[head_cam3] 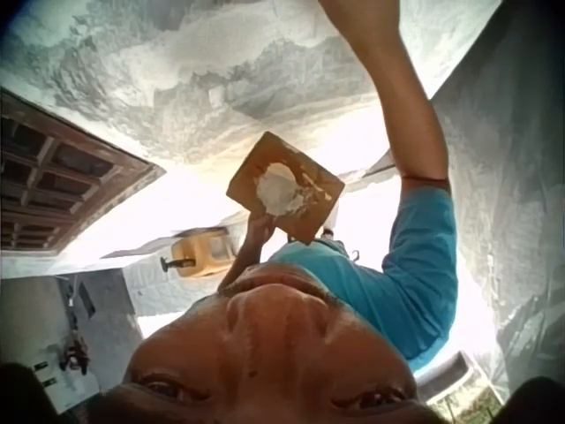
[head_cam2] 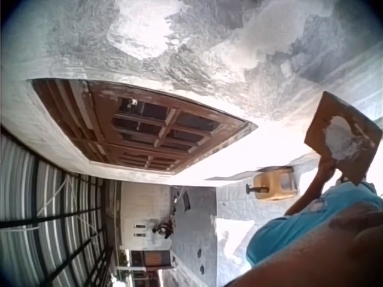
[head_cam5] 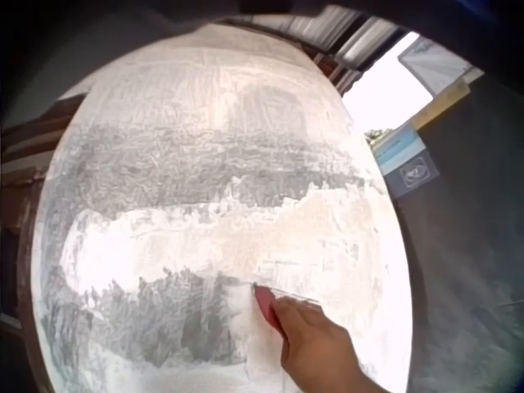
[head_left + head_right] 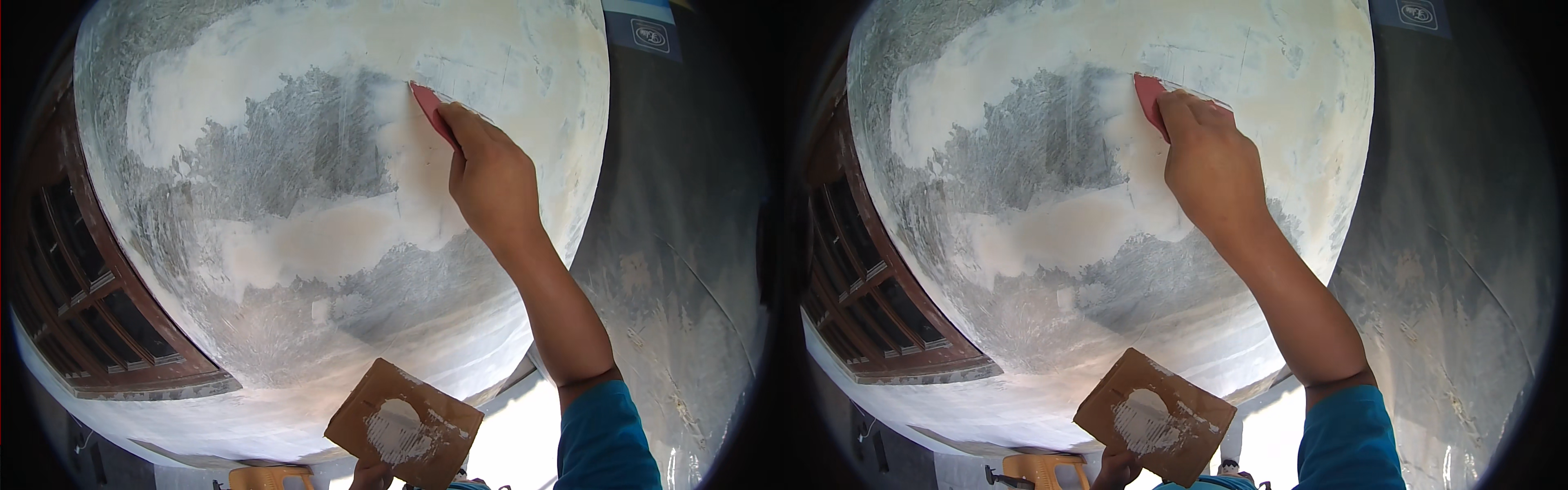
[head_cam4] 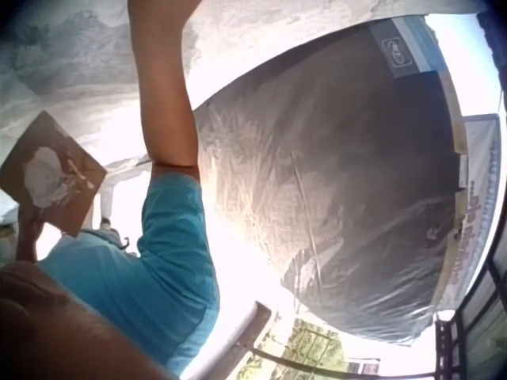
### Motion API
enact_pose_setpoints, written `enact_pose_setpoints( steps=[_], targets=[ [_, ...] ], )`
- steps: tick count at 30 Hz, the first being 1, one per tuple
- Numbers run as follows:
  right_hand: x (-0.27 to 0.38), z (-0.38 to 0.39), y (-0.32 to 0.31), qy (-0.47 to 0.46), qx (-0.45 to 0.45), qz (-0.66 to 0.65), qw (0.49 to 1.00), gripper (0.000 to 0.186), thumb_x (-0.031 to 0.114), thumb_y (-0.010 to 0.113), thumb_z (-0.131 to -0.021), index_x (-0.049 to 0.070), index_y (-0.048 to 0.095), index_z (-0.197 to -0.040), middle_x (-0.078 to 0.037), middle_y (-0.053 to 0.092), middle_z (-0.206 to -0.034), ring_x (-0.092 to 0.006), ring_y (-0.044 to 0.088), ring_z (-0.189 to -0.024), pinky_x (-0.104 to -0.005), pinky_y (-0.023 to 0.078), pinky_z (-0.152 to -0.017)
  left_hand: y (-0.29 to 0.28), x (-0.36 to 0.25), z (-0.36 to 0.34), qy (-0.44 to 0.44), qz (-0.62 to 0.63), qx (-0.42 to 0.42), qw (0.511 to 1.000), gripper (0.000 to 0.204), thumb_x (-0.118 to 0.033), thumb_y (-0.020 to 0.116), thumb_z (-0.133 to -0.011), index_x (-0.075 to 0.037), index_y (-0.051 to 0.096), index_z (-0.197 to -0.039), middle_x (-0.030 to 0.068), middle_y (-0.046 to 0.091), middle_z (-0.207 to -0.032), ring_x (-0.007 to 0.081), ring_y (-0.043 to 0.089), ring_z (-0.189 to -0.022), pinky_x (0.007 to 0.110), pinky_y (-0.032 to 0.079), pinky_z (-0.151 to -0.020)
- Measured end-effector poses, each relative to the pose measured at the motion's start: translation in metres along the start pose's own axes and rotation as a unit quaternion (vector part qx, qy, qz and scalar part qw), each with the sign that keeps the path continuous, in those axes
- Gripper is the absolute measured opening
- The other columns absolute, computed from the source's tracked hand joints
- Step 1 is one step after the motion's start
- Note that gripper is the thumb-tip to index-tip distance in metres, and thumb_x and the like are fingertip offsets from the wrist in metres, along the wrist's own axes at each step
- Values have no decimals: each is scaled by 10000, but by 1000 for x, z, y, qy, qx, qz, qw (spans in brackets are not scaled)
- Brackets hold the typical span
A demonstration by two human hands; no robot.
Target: Applying putty or wall filler to a wall using a scraper tool.
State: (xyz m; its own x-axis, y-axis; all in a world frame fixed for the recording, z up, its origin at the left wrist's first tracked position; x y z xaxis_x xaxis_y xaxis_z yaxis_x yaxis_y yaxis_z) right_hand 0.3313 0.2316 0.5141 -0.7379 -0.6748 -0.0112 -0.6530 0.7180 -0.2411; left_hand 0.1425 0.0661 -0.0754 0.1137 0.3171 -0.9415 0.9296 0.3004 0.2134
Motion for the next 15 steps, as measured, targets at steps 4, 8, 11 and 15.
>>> enact_pose_setpoints(
  steps=[4,8,11,15],
  targets=[
    [67,75,39,-147,33,6,989,401,75,578,-854,-85,564,-1222,-270,630,-1216,-381,635,-1124,-439,527,-976,0,6,-2,-7,22,-9,1000,136,35,590,-679,-62,596,-774,149,579,-736,354,582,-726,477,445,-681],
    [77,136,47,-135,193,-89,968,380,64,586,-860,-73,565,-1213,-252,643,-1211,-363,645,-1128,-441,526,-978,3,10,6,-23,44,-10,999,165,39,583,-678,-54,584,-814,152,577,-773,354,579,-760,475,444,-705],
    [53,100,22,-60,171,-92,979,432,-53,630,-805,24,608,-1230,-167,672,-1206,-312,668,-1095,-387,562,-916,3,10,3,-30,57,-10,998,190,43,578,-677,-49,575,-843,154,577,-800,354,578,-785,474,444,-724],
    [37,1,-42,-35,-48,-59,997,423,-82,577,-829,95,648,-1207,-120,710,-1100,-311,700,-912,-363,569,-805,2,10,7,-41,76,-17,996,226,47,571,-676,-42,564,-883,157,575,-837,355,575,-819,472,443,-748]
  ],
)
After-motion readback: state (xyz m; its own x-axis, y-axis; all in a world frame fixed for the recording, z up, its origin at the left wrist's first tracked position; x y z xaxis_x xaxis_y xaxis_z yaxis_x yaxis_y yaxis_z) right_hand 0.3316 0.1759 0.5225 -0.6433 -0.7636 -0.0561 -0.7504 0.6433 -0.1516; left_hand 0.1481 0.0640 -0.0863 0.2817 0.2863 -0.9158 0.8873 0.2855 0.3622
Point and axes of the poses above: each hand's wrist, its own z-axis away from the middle knuckle, its own y-axis out of the palm, x = y × z, the point moved 10 cm from there along -z, towards the middle knuckle
